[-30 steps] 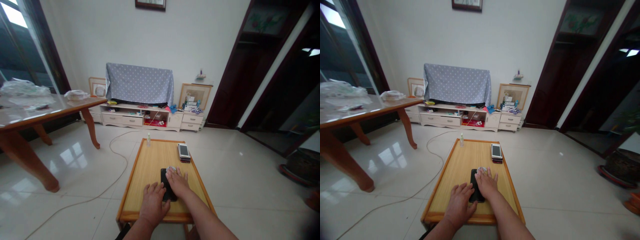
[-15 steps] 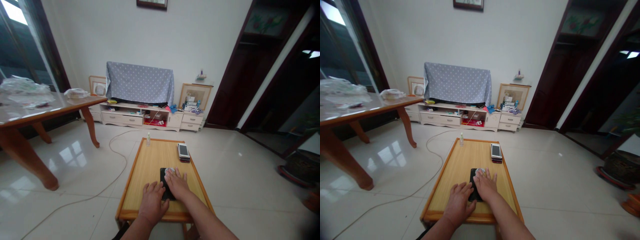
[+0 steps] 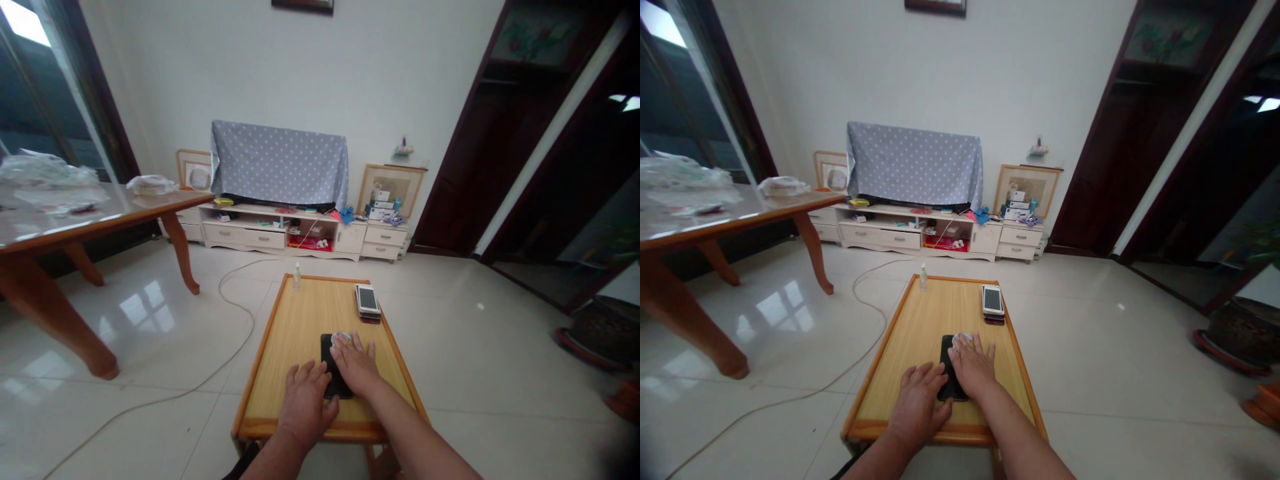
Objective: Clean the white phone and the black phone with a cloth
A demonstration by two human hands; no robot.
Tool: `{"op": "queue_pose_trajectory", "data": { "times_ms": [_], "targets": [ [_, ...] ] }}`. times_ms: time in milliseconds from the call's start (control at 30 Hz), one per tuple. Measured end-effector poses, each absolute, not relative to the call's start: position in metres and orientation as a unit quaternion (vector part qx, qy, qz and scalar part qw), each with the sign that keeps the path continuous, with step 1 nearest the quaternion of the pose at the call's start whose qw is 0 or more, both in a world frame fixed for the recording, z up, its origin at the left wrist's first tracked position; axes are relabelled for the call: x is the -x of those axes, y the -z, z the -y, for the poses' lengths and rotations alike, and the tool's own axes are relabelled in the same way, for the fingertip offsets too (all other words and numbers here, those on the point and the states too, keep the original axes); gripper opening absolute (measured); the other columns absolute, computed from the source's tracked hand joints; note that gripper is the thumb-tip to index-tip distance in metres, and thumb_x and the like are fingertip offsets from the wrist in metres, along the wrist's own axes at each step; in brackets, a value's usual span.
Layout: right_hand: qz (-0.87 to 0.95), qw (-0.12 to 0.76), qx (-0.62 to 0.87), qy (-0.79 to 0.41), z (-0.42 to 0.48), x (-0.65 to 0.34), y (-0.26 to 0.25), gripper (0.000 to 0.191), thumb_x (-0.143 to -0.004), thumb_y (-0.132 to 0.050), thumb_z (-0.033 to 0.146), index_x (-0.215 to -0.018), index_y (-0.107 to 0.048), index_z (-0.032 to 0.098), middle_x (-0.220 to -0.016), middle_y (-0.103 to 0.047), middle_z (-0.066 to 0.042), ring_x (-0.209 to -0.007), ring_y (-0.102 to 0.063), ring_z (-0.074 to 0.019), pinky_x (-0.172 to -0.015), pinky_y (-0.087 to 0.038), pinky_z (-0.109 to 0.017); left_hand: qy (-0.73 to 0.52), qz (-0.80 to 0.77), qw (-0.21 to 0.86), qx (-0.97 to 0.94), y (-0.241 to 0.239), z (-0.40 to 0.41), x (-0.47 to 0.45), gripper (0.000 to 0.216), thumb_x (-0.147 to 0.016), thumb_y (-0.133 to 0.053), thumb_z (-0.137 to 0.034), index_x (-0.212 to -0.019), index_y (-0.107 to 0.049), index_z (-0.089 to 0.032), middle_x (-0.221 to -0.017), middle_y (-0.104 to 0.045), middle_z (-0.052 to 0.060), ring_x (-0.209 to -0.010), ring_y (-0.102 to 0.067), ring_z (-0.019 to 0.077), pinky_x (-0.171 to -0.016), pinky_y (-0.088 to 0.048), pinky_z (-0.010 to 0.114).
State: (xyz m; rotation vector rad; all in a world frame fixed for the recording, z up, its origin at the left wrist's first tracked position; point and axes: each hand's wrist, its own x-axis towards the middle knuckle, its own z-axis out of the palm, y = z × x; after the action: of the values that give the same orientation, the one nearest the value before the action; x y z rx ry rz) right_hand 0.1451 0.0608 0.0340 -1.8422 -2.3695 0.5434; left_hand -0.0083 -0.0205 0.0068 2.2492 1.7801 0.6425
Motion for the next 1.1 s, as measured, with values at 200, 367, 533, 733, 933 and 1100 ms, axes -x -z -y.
{"op": "queue_pose_trajectory", "data": {
  "times_ms": [200,367,533,733,933,1100],
  "targets": [
    [0.815,0.058,0.545,-0.186,-0.044,-0.134,-0.036,0.058,-0.102,-0.010,0.054,-0.150,-0.039,0.039,-0.158,-0.034,0.006,-0.152,-0.004,-0.0262,-0.116,0.008,-0.063,-0.213,-0.610,0.093,-0.758,-0.010,0.022,0.006,0.050,-0.082,-0.060,-0.044,-0.131,-0.059,-0.030,-0.138,-0.060,0.005,-0.135,-0.043,0.0329,-0.116,-0.019,0.056],
    [0.807,0.082,0.553,-0.191,-0.010,-0.165,-0.020,0.058,-0.102,-0.010,0.058,-0.149,-0.038,0.042,-0.157,-0.036,0.006,-0.152,-0.006,-0.0259,-0.117,0.007,-0.061,-0.212,-0.604,0.102,-0.762,-0.006,0.021,0.007,0.043,-0.084,-0.058,-0.045,-0.125,-0.063,-0.030,-0.142,-0.057,0.004,-0.135,-0.042,0.0330,-0.116,-0.018,0.058],
    [0.790,0.048,0.588,-0.169,-0.042,-0.164,-0.028,0.055,-0.102,-0.015,0.053,-0.151,-0.036,0.039,-0.159,-0.033,0.004,-0.152,-0.001,-0.0269,-0.115,0.006,-0.065,-0.200,-0.606,0.096,-0.764,-0.010,0.021,0.006,0.041,-0.085,-0.057,-0.045,-0.122,-0.065,-0.029,-0.142,-0.057,0.005,-0.135,-0.042,0.0327,-0.116,-0.019,0.057],
    [0.793,0.064,0.582,-0.168,-0.041,-0.150,-0.028,0.057,-0.102,-0.014,0.053,-0.151,-0.036,0.035,-0.159,-0.033,0.003,-0.152,-0.006,-0.0269,-0.116,0.006,-0.065,-0.207,-0.610,0.085,-0.760,-0.010,0.023,0.005,0.040,-0.084,-0.059,-0.043,-0.121,-0.064,-0.030,-0.142,-0.057,0.002,-0.135,-0.042,0.0323,-0.116,-0.020,0.056],
    [0.805,0.074,0.566,-0.158,0.016,-0.166,-0.019,0.059,-0.102,-0.015,0.054,-0.153,-0.034,0.033,-0.158,-0.034,0.002,-0.152,-0.006,-0.0267,-0.116,0.014,-0.060,-0.197,-0.614,0.064,-0.762,-0.009,0.023,0.005,0.042,-0.087,-0.055,-0.043,-0.126,-0.062,-0.029,-0.145,-0.054,0.004,-0.139,-0.037,0.0329,-0.116,-0.019,0.055],
    [0.801,0.085,0.567,-0.169,0.032,-0.167,-0.027,0.058,-0.102,-0.015,0.054,-0.151,-0.039,0.034,-0.155,-0.039,0.002,-0.152,-0.010,-0.0270,-0.118,0.013,-0.057,-0.184,-0.638,0.041,-0.747,-0.008,0.024,0.003,0.043,-0.089,-0.049,-0.028,-0.130,-0.060,-0.026,-0.146,-0.053,0.006,-0.140,-0.037,0.0310,-0.116,-0.020,0.052]
  ]
}}
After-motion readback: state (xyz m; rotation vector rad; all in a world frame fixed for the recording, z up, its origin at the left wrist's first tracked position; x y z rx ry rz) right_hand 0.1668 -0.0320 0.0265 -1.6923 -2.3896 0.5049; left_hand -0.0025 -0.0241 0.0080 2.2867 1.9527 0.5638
